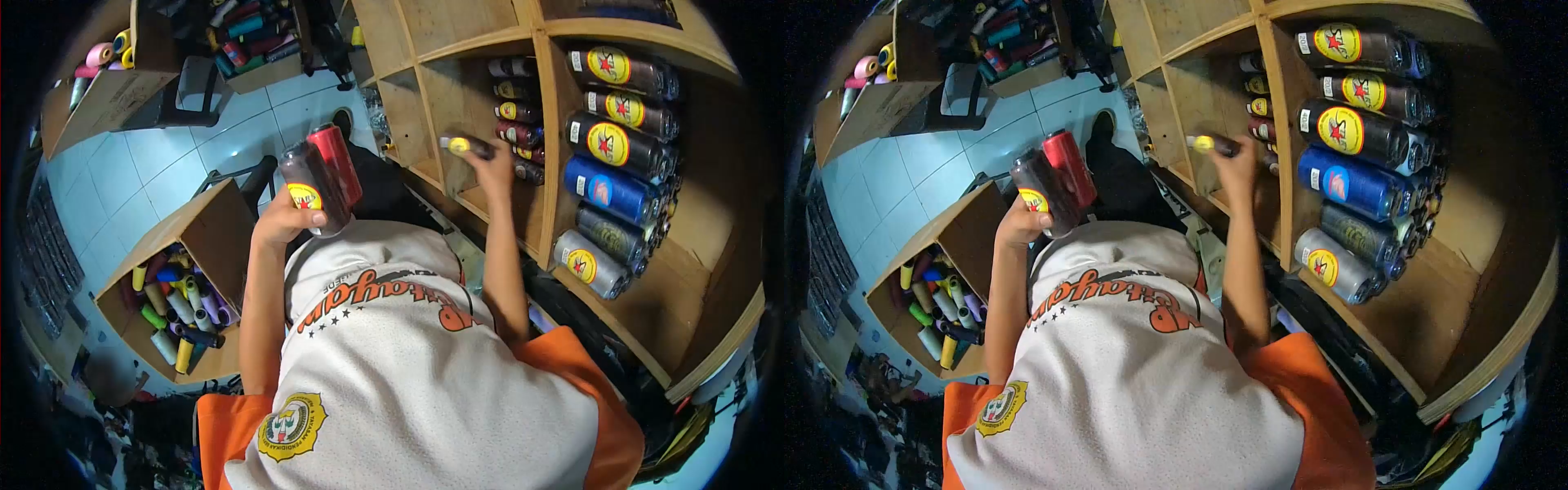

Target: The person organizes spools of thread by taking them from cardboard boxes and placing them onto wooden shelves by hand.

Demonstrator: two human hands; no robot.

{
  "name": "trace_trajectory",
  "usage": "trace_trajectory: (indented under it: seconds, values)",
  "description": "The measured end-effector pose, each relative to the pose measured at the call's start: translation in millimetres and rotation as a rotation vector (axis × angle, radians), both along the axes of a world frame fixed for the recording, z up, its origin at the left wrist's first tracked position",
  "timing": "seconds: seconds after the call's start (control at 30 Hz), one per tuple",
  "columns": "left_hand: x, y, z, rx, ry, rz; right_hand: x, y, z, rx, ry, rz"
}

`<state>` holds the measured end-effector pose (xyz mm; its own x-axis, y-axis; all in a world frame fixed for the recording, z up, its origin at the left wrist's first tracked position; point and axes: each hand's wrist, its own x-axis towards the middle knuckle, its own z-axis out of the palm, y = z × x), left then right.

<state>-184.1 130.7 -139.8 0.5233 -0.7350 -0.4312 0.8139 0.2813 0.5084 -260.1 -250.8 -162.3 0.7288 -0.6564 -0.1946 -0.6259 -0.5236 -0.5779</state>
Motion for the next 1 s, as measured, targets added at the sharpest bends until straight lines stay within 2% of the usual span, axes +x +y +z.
trace_trajectory:
  seconds: [0.07, 0.1, 0.23, 0.37, 0.43, 0.47, 0.6, 0.8, 0.9, 0.93, 1.0]
  values:
    - [-4, 9, 7, 0.037, -0.033, -0.011, -18, -36, -11, -0.284, 0.062, -0.122]
    - [-10, 14, 11, 0.057, -0.039, -0.023, -14, -29, 13, -0.272, 0.076, -0.209]
    - [-21, 33, 10, 0.117, -0.033, -0.06, -22, -64, 5, -0.526, 0.223, -0.323]
    - [-32, 46, 14, 0.118, -0.059, 0.016, -27, -90, -15, -0.482, 0.23, -0.423]
    - [-38, 52, 12, 0.115, -0.055, -0.006, -19, -90, -20, -0.514, 0.233, -0.468]
    - [-40, 55, 12, 0.122, -0.06, -0.014, -16, -91, -20, -0.449, 0.264, -0.483]
    - [-47, 65, 9, 0.153, -0.062, 0.001, -13, -97, -30, -0.58, 0.357, -0.434]
    - [-48, 63, 15, 0.13, -0.064, 0.028, -10, -88, -19, -0.532, 0.436, -0.448]
    - [-44, 60, 21, 0.098, -0.068, -0.014, -19, -97, -32, -0.645, 0.262, -0.349]
    - [-43, 57, 22, 0.055, -0.084, -0.011, -19, -85, -28, -0.702, 0.154, -0.235]
    - [-42, 53, 17, -0.045, -0.092, -0.013, 11, 1, 29, -0.598, 0.171, -0.128]
